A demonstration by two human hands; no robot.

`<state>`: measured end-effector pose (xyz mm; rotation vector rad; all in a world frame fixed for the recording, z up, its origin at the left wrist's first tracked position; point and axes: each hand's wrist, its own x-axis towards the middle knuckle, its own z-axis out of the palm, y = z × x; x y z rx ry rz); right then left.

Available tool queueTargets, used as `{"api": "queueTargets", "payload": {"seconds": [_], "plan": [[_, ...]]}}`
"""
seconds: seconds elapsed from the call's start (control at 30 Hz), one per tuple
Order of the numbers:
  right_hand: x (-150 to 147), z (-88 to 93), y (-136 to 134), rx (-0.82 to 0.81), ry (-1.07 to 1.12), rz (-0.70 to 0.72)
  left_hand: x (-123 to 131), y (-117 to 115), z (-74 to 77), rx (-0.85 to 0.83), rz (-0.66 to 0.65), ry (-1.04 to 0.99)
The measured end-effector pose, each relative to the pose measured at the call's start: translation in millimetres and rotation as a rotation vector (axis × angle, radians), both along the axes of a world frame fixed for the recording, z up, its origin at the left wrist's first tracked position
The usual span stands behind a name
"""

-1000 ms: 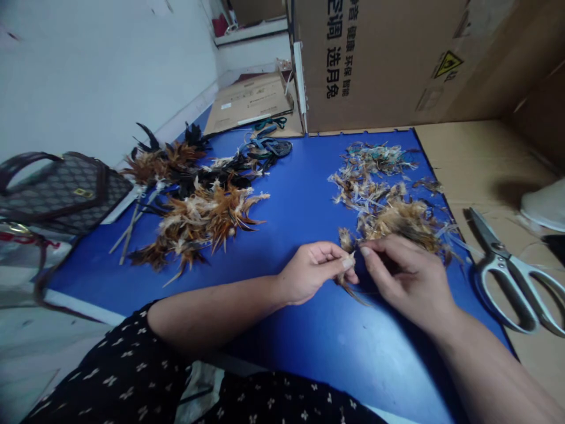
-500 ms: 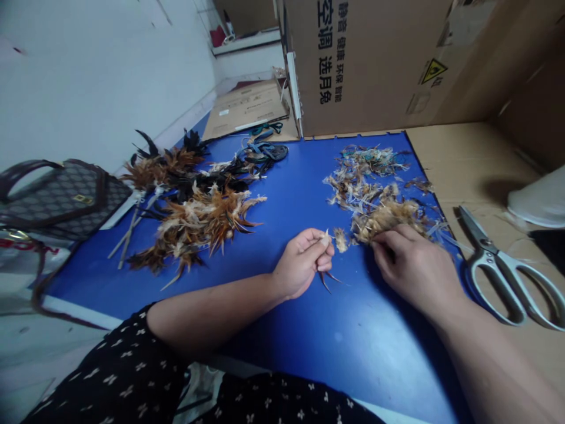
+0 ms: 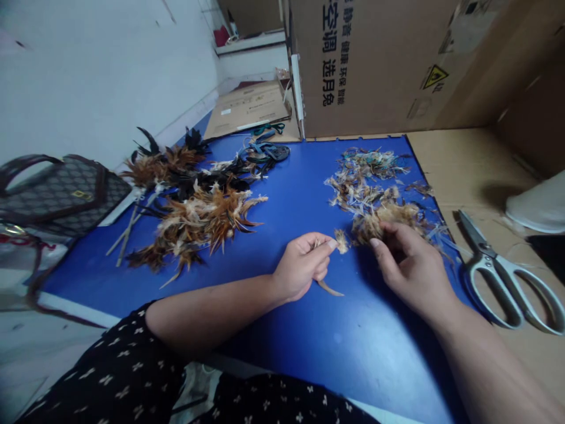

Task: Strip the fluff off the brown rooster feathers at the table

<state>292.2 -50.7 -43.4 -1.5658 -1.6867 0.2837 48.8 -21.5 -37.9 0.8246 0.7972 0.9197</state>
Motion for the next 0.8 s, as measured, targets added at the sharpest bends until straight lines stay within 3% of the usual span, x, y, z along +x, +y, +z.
{"api": "queueTargets", "payload": {"seconds": [0.3,0.6,0.8], "plan": [[-15,26.2,1,0.083,-0.032,0.152,3,0,0.1,0.007,0.019,0.004],[-21,21.3,-1,-0.010,-0.008,0.216,5,3,-2.0,0.131,0.045,0.053],[-21,25.7,-2,-0.061,-0.005,0.238,8,9,-5.3,0.238,-0.060,0.134]]}}
